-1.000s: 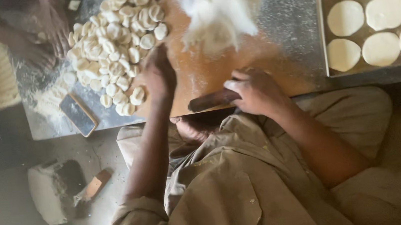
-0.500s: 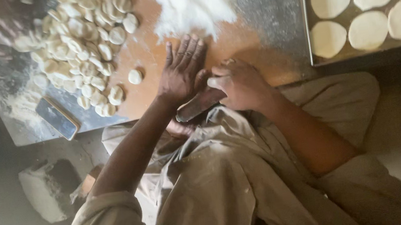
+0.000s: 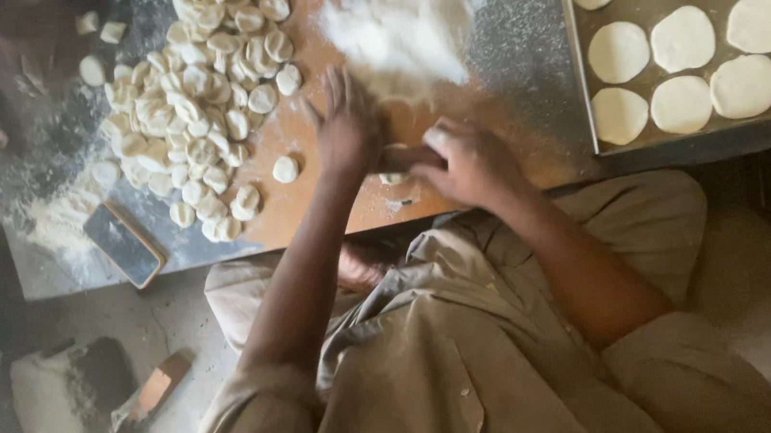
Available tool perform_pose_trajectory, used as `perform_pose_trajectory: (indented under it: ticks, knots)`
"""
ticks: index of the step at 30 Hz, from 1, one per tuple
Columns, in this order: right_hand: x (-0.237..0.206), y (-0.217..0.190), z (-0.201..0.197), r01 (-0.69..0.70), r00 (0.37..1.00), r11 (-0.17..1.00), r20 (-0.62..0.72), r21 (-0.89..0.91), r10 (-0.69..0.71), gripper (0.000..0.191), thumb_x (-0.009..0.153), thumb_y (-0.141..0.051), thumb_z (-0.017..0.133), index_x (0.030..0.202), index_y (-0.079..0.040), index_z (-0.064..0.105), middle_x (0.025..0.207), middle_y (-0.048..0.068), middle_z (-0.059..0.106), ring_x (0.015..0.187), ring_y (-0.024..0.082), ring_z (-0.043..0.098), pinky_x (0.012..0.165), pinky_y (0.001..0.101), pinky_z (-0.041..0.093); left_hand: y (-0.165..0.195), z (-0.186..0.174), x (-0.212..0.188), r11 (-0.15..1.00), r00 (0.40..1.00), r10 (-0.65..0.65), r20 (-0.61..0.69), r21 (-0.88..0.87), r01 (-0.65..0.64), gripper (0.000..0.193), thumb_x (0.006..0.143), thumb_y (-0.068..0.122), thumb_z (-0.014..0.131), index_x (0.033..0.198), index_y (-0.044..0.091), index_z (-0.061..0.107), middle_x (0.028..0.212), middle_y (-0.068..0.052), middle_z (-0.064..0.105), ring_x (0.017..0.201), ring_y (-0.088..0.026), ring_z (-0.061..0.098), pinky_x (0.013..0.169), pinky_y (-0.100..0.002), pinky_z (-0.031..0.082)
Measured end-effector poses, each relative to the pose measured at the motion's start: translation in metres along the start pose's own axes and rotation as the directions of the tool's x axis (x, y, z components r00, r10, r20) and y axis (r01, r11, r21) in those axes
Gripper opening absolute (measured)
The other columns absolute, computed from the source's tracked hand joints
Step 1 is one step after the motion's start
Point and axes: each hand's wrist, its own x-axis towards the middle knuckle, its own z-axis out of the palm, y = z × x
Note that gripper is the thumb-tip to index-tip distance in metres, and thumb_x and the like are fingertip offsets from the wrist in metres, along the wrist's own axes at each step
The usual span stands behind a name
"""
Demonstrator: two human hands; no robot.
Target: The person sits on the floor at a low floured bench, picks up small dough pieces one at a time, dips them in flour, and flattens them into round discs using a rolling pin, placing the flattened discs into a tray beside the bench.
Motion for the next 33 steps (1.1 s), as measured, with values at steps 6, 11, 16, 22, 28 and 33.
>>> perform_pose_trajectory:
  ticks: [6,11,16,22,28,33]
  knots:
    - [-0.007,0.001,0.003,0.029,0.998,0.998,-0.061,-0.06,-0.033,0.032,0.089,-0.029,0.08,0.1,-0.004,0.064,0.094,0.014,0.067,0.084,0.032,0.068,0.075,0.0452,0.054,0.026,-0.008,-0.014,0.997,0.948,0.013,-0.319,0.072,0.011,0.038,0.11,0.027,0.053,0.142,0.008,0.061,0.151,-0.007,0.055,0.154,-0.032,0.038,0.133,-0.059,0.015]
    - [-0.025,-0.009,0.007,0.095,0.995,0.981,0.041,-0.17,-0.089,0.035,0.073,-0.017,0.081,0.1,-0.003,0.064,0.098,0.015,0.067,0.089,0.035,0.068,0.078,0.0467,0.055,0.04,-0.015,-0.076,0.996,0.973,-0.047,-0.228,0.063,0.063,0.027,0.083,0.023,0.069,0.109,0.019,0.076,0.127,-0.006,0.067,0.124,-0.036,0.05,0.103,-0.057,0.032]
    - [-0.038,-0.012,0.008,0.159,0.975,0.987,0.16,-0.028,-0.153,0.043,0.069,-0.022,0.086,0.101,-0.002,0.064,0.098,0.016,0.066,0.092,0.039,0.067,0.08,0.0498,0.053,0.032,-0.009,-0.076,0.985,0.972,-0.106,-0.211,-0.158,0.073,0.011,0.087,0.024,0.077,0.091,0.016,0.072,0.12,-0.006,0.066,0.121,-0.032,0.055,0.098,-0.049,0.042]
    - [-0.032,-0.015,0.015,0.139,0.99,0.99,-0.025,0.02,-0.139,0.045,0.067,-0.017,0.084,0.104,-0.002,0.065,0.104,0.018,0.066,0.096,0.04,0.065,0.08,0.0491,0.053,-0.013,-0.027,-0.087,0.997,0.968,-0.056,-0.245,-0.059,0.043,0.023,0.087,0.027,0.081,0.077,0.011,0.067,0.113,-0.007,0.067,0.112,-0.032,0.058,0.098,-0.047,0.045]
    - [-0.008,-0.019,0.028,0.031,0.996,0.999,-0.089,-0.01,-0.032,0.036,0.09,-0.027,0.079,0.105,0.001,0.063,0.102,0.02,0.064,0.093,0.038,0.063,0.08,0.0492,0.052,0.0,-0.006,-0.013,1.0,0.917,0.02,-0.398,0.002,-0.021,0.024,0.083,0.033,0.079,0.086,0.012,0.067,0.095,-0.007,0.066,0.1,-0.032,0.058,0.088,-0.048,0.042]
    - [-0.019,-0.021,0.034,0.04,0.993,0.999,-0.112,-0.032,-0.043,0.036,0.083,-0.022,0.081,0.106,0.0,0.064,0.102,0.02,0.064,0.092,0.039,0.064,0.079,0.05,0.051,0.005,-0.012,-0.031,0.999,0.916,0.041,-0.398,0.045,-0.025,0.013,0.099,0.028,0.067,0.105,0.017,0.068,0.112,0.0,0.07,0.112,-0.026,0.058,0.099,-0.049,0.04]
